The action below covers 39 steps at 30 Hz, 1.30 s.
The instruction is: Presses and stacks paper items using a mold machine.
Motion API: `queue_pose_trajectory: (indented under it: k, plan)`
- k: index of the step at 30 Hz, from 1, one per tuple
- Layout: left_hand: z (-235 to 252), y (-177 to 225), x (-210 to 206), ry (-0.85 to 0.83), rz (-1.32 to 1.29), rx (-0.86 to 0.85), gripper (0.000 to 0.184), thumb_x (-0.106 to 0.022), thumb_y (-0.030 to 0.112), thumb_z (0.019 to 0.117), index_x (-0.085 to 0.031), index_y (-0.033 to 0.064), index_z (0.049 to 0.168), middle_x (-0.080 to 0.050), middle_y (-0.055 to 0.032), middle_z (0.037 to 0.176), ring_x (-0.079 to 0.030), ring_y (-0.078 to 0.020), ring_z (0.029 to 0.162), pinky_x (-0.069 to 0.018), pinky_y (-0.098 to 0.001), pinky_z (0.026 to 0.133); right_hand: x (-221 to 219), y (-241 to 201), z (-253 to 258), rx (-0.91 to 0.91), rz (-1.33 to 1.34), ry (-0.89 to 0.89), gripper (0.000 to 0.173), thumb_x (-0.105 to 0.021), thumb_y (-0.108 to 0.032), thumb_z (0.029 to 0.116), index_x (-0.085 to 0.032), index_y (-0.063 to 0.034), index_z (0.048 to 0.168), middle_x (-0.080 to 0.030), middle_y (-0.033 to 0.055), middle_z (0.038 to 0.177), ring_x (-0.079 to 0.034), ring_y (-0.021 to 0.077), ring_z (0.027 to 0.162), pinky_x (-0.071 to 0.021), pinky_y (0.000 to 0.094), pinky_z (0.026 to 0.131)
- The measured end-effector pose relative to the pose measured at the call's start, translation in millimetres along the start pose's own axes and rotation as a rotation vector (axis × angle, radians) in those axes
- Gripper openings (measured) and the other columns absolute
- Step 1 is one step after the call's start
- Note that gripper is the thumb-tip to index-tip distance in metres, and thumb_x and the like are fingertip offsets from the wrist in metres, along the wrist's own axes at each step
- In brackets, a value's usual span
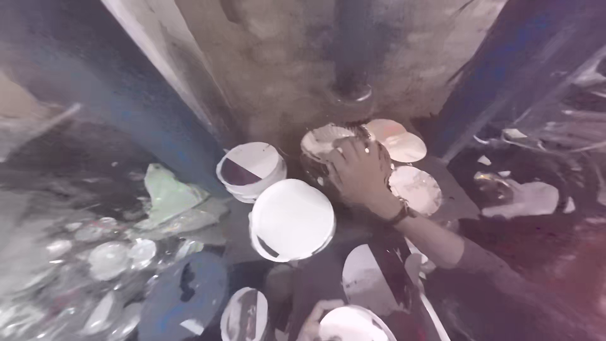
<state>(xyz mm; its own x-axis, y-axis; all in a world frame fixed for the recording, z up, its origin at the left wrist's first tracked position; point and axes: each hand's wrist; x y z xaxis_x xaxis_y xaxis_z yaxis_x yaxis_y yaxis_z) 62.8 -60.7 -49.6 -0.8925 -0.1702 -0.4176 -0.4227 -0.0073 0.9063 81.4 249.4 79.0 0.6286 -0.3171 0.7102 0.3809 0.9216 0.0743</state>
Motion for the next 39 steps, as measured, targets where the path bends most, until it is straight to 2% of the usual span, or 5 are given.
queue_pose_trajectory:
  k: [11, 14, 16, 26, 39]
  plan:
    - [87, 53, -48, 0.226, 0.072, -0.425, 0.057, -0.057, 0.004, 0.0905, -0.036, -0.0005, 0.143, -0.059, 0.0043, 0.134, -0.064, -0.0031, 0.111, -0.0561, -0.0227, 0.092, 68, 40, -146, -0.317, 0.101, 0.037, 0.028, -0.057, -0.023, 0.103, -0.077, -0.0034, 0.107, -0.072, 0.0188, 0.103, -0.069, 0.0372, 0.097, -0.0516, 0.055, 0.084]
    - [124, 64, -73, 0.227, 0.136, -0.488, 0.057, -0.052, 0.003, 0.0913, -0.032, -0.007, 0.144, -0.054, -0.0044, 0.136, -0.061, -0.0037, 0.113, -0.0555, -0.022, 0.091, 116, 36, -148, -0.496, 0.632, -0.226, 0.066, -0.028, -0.052, 0.1094, -0.065, -0.0043, 0.135, -0.07, 0.0051, 0.128, -0.063, 0.0051, 0.117, -0.0501, 0.0275, 0.103]
    - [141, 72, -80, 0.278, 0.209, -0.503, 0.057, -0.049, 0.0, 0.0895, -0.033, -0.009, 0.144, -0.052, -0.0106, 0.137, -0.058, -0.0051, 0.116, -0.0538, -0.0215, 0.092, 137, 38, -139, -0.623, 0.955, -0.294, 0.048, -0.035, -0.043, 0.1107, -0.063, -0.0116, 0.133, -0.068, -0.0106, 0.098, -0.058, -0.0122, 0.076, -0.0502, 0.0081, 0.066]
    - [176, 95, -81, 0.424, 0.251, -0.547, 0.071, -0.045, 0.02, 0.1024, -0.008, 0.0111, 0.161, -0.031, -0.0141, 0.158, -0.052, -0.017, 0.129, -0.0522, -0.0352, 0.098, 95, 92, -59, -0.794, 0.933, -0.285, 0.03, -0.053, -0.011, 0.105, -0.061, -0.0112, 0.134, -0.068, 0.001, 0.09, -0.057, 0.004, 0.063, -0.0501, 0.0207, 0.055]
    - [104, 66, -43, 0.361, 0.216, -0.47, 0.06, -0.05, 0.014, 0.0995, -0.028, -0.0056, 0.151, -0.044, -0.0141, 0.151, -0.053, -0.0175, 0.131, -0.055, -0.0317, 0.095, 1, 141, 35, -0.803, 0.757, -0.414, 0.022, -0.067, -0.011, 0.0986, -0.069, 0.0014, 0.117, -0.068, 0.0106, 0.101, -0.062, 0.0095, 0.075, -0.0555, 0.0286, 0.069]
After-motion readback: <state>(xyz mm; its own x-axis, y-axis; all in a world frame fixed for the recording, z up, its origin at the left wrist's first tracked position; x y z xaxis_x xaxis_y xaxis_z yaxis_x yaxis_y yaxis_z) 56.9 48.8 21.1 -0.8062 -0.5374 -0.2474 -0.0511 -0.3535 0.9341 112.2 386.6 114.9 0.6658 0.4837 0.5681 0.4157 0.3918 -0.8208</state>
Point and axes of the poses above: each hand's wrist, its own z-axis towards the middle knuckle, its own x-axis out of the back of the hand, y = z × x
